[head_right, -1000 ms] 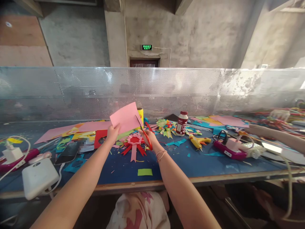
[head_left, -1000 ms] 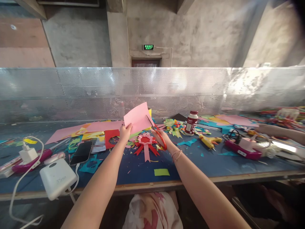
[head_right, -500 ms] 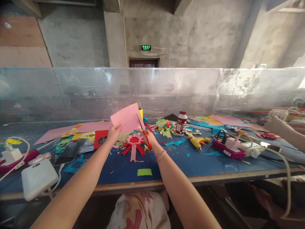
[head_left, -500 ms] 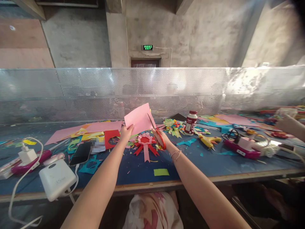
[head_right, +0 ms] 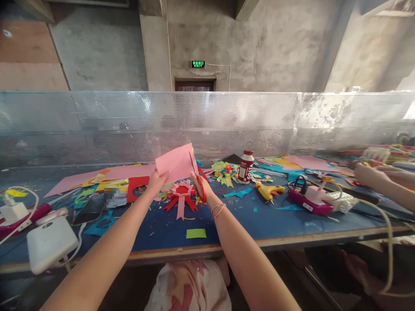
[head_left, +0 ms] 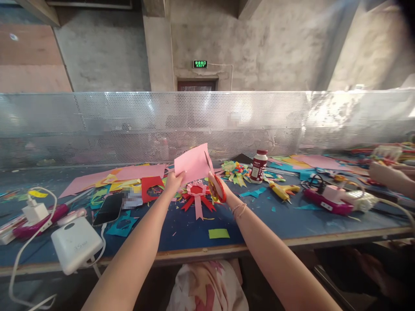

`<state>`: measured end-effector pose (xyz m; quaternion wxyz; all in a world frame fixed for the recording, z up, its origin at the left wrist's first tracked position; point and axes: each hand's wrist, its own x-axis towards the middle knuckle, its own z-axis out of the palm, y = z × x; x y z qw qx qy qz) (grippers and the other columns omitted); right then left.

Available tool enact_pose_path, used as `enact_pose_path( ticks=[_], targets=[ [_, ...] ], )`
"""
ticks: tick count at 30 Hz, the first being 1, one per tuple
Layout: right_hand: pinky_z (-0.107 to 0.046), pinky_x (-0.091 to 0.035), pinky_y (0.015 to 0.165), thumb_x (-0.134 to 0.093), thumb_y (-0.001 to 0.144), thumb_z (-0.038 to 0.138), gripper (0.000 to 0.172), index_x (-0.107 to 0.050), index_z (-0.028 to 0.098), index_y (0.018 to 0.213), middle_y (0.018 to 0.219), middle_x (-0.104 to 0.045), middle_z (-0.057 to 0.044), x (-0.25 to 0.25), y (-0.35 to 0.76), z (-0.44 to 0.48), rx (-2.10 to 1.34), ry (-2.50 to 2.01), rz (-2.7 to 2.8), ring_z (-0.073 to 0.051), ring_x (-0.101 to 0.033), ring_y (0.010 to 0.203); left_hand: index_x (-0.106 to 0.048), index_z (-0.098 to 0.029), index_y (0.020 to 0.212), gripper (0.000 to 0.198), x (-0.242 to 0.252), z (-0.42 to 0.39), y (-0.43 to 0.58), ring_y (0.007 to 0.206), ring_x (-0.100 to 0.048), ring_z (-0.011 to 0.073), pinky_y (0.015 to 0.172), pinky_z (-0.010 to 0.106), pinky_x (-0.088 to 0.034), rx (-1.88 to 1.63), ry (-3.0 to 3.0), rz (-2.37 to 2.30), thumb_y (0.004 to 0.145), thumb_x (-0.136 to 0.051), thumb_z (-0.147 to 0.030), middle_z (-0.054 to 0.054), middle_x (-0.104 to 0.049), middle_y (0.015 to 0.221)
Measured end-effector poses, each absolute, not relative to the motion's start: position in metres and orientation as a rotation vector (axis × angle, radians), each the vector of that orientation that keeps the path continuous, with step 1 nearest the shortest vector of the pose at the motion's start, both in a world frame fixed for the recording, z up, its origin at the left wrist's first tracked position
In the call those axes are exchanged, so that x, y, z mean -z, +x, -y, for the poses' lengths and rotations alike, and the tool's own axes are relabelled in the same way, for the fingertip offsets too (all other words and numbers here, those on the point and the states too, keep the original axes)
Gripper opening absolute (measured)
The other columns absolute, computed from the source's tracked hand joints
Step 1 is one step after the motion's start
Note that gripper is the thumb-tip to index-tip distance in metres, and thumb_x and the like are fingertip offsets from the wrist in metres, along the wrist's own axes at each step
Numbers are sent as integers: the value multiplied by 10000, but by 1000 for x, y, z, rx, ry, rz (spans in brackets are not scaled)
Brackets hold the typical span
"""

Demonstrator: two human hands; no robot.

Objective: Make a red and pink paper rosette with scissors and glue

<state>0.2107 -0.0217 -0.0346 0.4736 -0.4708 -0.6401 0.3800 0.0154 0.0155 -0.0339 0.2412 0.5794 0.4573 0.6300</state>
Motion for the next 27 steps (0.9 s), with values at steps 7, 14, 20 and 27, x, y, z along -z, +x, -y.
enact_pose_path(
  ticks=[7, 14, 20, 27],
  targets=[
    [-209, -290, 324, -352, 741, 730, 543, -349, 217, 561, 359, -365, 49, 35, 213, 18, -829, -1216, 1550, -78, -364, 289, -679, -127, 888, 326, 34, -14, 16, 903, -644, 254, 809, 351, -481, -1720, 1588, -1248, 674, -647, -370, 119, -711, 909],
    [-214, -282, 327, -367, 740, 714, 533, -331, 222, 536, 371, -344, 51, 29, 212, 23, -993, -1134, 1518, -73, -343, 300, -688, -122, 854, 334, 36, -16, 16, 843, -653, 260, 766, 358, -497, -1666, 1598, -1277, 674, -642, -399, 127, -709, 908],
    [-209, -276, 329, -341, 730, 743, 558, -307, 222, 531, 370, -323, 57, 24, 212, 28, -1079, -1085, 1471, -66, -322, 312, -689, -132, 858, 322, 36, -12, 17, 844, -652, 256, 805, 371, -490, -1556, 1667, -1212, 669, -655, -391, 113, -714, 871],
    [-206, -270, 311, -350, 737, 738, 565, -346, 215, 523, 310, -348, 40, 28, 214, 22, -935, -1230, 1475, -75, -348, 277, -687, -141, 902, 362, 39, -15, 16, 866, -648, 252, 829, 376, -485, -1552, 1616, -1166, 648, -679, -399, 106, -712, 902]
  ],
)
